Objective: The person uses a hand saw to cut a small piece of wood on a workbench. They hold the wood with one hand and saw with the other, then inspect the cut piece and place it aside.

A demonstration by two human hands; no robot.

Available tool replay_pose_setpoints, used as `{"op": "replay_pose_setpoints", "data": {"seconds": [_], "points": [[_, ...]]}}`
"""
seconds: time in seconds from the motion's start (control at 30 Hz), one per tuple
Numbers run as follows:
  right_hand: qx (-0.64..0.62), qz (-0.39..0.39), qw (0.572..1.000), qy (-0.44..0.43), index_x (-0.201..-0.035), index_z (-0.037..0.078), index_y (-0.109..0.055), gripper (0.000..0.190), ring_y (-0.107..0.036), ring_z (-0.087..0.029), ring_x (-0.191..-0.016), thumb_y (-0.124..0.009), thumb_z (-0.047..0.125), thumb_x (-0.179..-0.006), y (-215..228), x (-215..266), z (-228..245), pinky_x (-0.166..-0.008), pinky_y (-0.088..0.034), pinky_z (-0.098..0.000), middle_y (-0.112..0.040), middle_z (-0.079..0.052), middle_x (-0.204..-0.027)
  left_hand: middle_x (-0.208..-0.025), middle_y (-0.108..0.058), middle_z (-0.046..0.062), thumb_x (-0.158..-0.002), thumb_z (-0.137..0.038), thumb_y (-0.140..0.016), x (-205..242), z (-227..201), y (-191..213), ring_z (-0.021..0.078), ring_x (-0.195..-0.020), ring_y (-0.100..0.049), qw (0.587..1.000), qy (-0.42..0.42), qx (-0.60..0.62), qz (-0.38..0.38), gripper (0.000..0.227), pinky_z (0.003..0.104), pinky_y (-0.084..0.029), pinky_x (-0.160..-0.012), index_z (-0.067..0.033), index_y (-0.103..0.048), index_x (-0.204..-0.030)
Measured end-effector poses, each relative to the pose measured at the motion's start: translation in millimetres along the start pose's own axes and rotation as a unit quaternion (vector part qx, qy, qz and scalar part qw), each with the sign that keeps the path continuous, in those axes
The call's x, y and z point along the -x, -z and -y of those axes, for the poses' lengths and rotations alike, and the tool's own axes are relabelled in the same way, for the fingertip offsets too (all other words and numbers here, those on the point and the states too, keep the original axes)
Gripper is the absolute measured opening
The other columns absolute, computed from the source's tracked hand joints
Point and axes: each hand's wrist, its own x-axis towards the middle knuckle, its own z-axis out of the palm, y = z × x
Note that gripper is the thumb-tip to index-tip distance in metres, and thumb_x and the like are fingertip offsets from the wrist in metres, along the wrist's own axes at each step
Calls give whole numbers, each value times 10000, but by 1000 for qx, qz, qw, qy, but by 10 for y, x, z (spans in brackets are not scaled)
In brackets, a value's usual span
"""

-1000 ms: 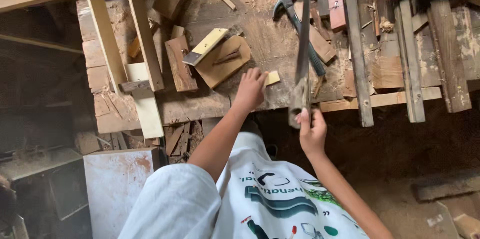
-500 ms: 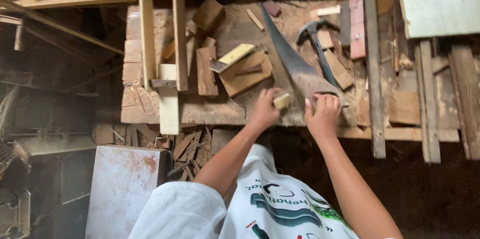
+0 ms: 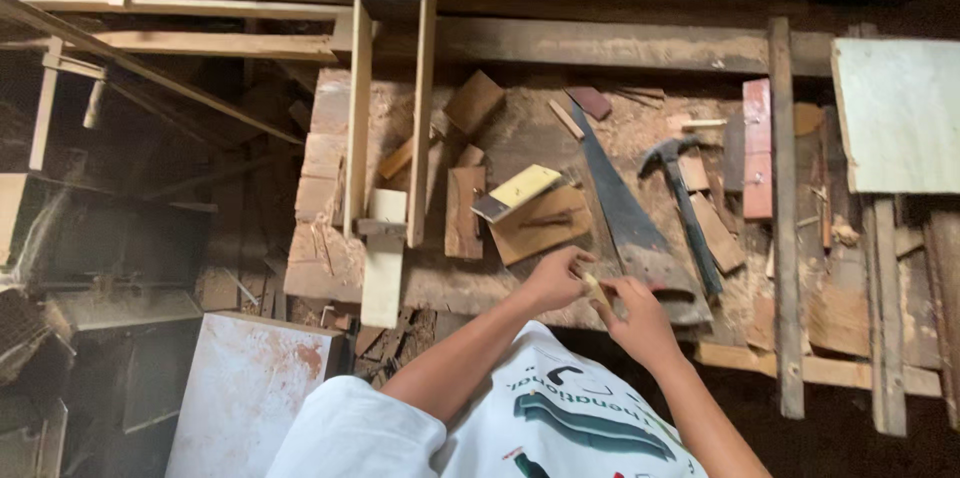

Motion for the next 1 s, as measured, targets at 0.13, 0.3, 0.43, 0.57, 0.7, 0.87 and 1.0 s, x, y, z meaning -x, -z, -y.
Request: {"op": "replay_pose_setpoints", "data": {"seconds": [0.13,0.3,0.43,0.57,0.7,0.87,1.0], "points": [[-122,-29,982,-142,-1206,17,-699,378,-709,-202,-884,-740,237,-901,-277,-101,-433,-798,-558,-314,-754,-80,-980,-1162,-687,164,-878,-320,-719,-88,-225,337,266,-986,-687,998,-44,-32,-31,546,403,-565,-871,-38,-623,-1335],[-324,-52,900,-287,-1256,-37,-692,413,-615,-121,-819,-739,230,-945,-542,-19,-937,-712,-487,-274,-687,-60,-952,-1165,-606,185,-819,-274,-750,-150,-451,1025,315,-1094,-586,949,-27,-294,-114,539,459,-478,-956,-30,-613,-1280],[-385,-30,859,-337,-1242,-46,-662,418,-639,-162,-736,-734,210,-919,-637,17,-1055,-657,-532,-312,-698,-79,-947,-1211,-577,224,-657,-192,-771,-45,-270,1353,386,-1115,-550,871,-23,-460,-171,662,503,-439,-917,-25,-577,-1267],[-374,-10,875,-307,-1244,-47,-669,420,-657,-141,-787,-725,222,-927,-594,-49,-939,-685,-539,-305,-716,-75,-978,-1077,-686,167,-837,-56,-640,17,-63,1450,351,-1060,-650,897,-77,-385,-203,516,488,-461,-921,-69,-574,-1349],[-365,2,875,-319,-1254,-47,-666,428,-671,-156,-795,-718,232,-934,-503,-136,-807,-703,-547,-310,-721,-86,-991,-1002,-724,159,-934,-40,-575,-43,-44,1515,277,-837,-718,961,58,-135,-233,464,401,-561,-714,-98,-559,-1393],[-375,7,877,-301,-1273,-38,-653,434,-684,-161,-792,-696,244,-946,-392,-203,-794,-696,-550,-333,-708,-78,-995,-1104,-702,198,-984,-72,-603,-67,-152,1554,250,-799,-739,933,98,147,-315,532,335,-568,-610,-99,-457,-1495],[-389,6,871,-300,-1265,-50,-653,431,-689,-167,-780,-696,240,-948,-431,-188,-832,-699,-557,-337,-721,-94,-967,-1248,-644,190,-964,-109,-591,-184,-246,1556,233,-931,-743,919,69,297,-249,663,319,-626,-732,-182,-292,-1552]]}}
